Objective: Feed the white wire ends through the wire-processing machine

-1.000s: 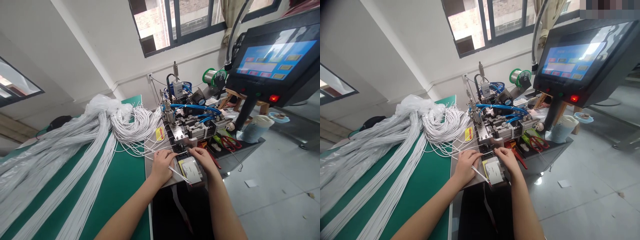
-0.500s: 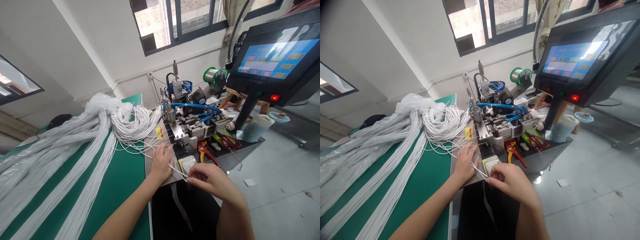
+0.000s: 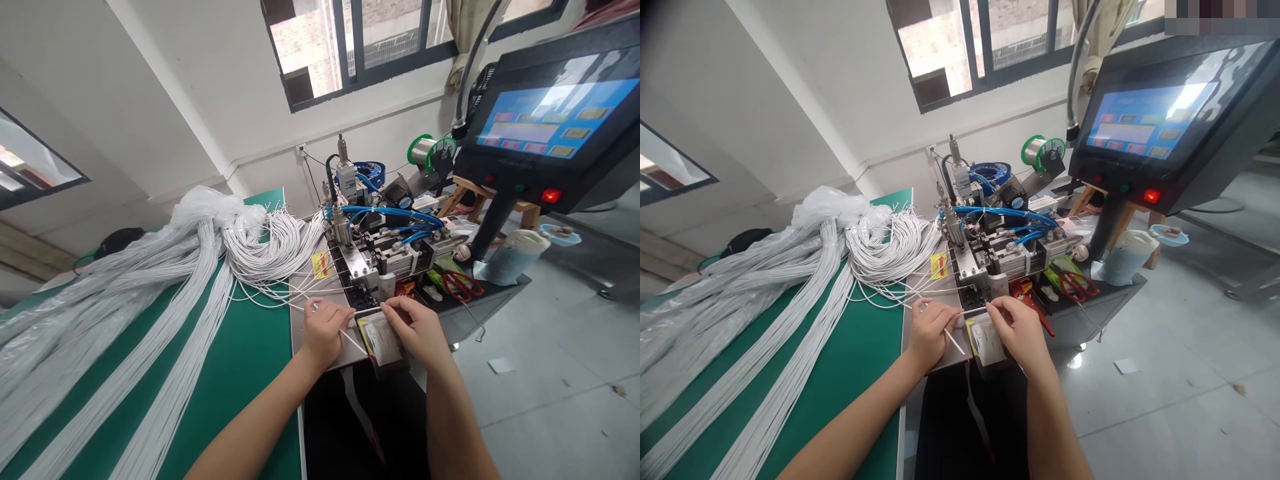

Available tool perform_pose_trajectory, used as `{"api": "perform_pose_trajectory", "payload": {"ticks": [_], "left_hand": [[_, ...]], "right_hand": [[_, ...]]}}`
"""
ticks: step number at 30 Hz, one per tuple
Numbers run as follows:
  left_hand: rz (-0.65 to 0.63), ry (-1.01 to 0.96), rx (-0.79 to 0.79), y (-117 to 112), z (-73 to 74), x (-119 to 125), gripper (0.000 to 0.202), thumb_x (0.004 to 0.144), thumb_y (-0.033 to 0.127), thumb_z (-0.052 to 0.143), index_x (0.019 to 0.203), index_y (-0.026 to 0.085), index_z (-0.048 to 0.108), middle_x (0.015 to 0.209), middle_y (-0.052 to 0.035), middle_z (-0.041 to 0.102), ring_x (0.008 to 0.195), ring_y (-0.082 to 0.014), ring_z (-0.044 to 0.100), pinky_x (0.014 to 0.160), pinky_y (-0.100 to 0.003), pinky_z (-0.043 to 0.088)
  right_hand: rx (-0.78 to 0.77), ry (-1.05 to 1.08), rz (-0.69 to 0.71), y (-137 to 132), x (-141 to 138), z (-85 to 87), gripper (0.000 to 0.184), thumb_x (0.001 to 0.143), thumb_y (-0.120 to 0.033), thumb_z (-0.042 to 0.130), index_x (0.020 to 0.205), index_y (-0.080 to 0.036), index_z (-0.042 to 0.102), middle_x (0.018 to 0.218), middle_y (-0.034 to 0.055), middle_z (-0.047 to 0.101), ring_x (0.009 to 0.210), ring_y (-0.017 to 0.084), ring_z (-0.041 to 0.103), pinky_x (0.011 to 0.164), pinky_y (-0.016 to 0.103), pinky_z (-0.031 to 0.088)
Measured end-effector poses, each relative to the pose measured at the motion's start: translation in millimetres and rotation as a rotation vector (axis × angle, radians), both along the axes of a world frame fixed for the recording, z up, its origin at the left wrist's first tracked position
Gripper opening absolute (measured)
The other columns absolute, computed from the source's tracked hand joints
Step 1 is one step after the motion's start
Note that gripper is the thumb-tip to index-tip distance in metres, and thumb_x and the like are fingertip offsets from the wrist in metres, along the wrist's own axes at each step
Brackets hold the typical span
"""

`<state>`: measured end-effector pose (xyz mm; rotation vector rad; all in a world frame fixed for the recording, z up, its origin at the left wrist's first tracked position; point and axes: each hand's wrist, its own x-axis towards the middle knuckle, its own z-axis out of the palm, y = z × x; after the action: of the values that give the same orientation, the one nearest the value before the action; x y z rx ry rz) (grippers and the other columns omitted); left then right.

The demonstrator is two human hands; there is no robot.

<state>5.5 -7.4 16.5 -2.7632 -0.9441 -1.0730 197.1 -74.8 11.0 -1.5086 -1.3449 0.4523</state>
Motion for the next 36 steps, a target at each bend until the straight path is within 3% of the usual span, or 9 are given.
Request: {"api": "perform_pose_trajectory", "payload": {"ticks": [9,15,21,27,31,36], "left_hand": [[-0.009,0.049,0.042,3,-6.8,0,0.025,0.094,0.026,0.047,0.076,0.02,0.063,0.064,0.0011,0.058,0.068,-0.0136,0.055,0.088,-0.035,0.034],[-0.043,0.086,0.001,3,-5.7,0,0.019,0.093,0.023,0.047,0.083,0.022,0.064,0.072,0.0011,0.064,0.074,-0.0142,0.057,0.09,-0.037,0.032],[-0.03,0.077,-0.037,3,-6.3,0,0.016,0.092,0.023,0.05,0.086,0.023,0.065,0.076,0.0017,0.066,0.076,-0.014,0.059,0.093,-0.037,0.03],[-0.038,0.094,-0.043,2,-5.4,0,0.02,0.093,0.021,0.046,0.096,0.025,0.065,0.076,0.0017,0.066,0.076,-0.0136,0.058,0.093,-0.037,0.029],[-0.068,0.106,-0.039,3,-5.3,-1,0.026,0.09,0.016,0.047,0.107,0.027,0.063,0.084,0.0005,0.065,0.084,-0.0151,0.058,0.092,-0.038,0.028],[-0.029,0.096,-0.015,5,-7.8,-1,0.034,0.09,0.013,0.044,0.114,0.029,0.063,0.09,-0.0023,0.062,0.086,-0.0152,0.056,0.088,-0.038,0.029]], "right_hand": [[0.053,0.213,0.035,8,-12,1.4,0.026,0.088,-0.041,0.055,0.087,-0.018,0.068,0.082,0.0063,0.071,0.076,0.022,0.066,0.069,0.03,0.051],[0.097,0.157,0.146,8,-12,4.7,0.022,0.091,-0.035,0.053,0.091,-0.021,0.07,0.085,0.005,0.072,0.082,0.021,0.067,0.077,0.03,0.05],[-0.011,0.192,0.262,5,0,10.0,0.025,0.09,-0.037,0.053,0.089,-0.02,0.071,0.08,0.0038,0.072,0.078,0.02,0.066,0.074,0.028,0.05],[-0.104,0.204,0.174,10,8,0.9,0.026,0.085,-0.039,0.057,0.089,-0.017,0.07,0.075,0.0043,0.07,0.066,0.018,0.062,0.058,0.026,0.046],[-0.085,-0.02,0.049,16,12,-4.5,0.019,0.083,-0.033,0.056,0.085,-0.019,0.069,0.077,0.0035,0.069,0.068,0.018,0.061,0.061,0.027,0.044],[-0.095,-0.128,0.028,23,15,-9.0,0.021,0.083,-0.033,0.052,0.082,-0.02,0.069,0.077,0.0035,0.07,0.068,0.018,0.061,0.064,0.027,0.044]]}}
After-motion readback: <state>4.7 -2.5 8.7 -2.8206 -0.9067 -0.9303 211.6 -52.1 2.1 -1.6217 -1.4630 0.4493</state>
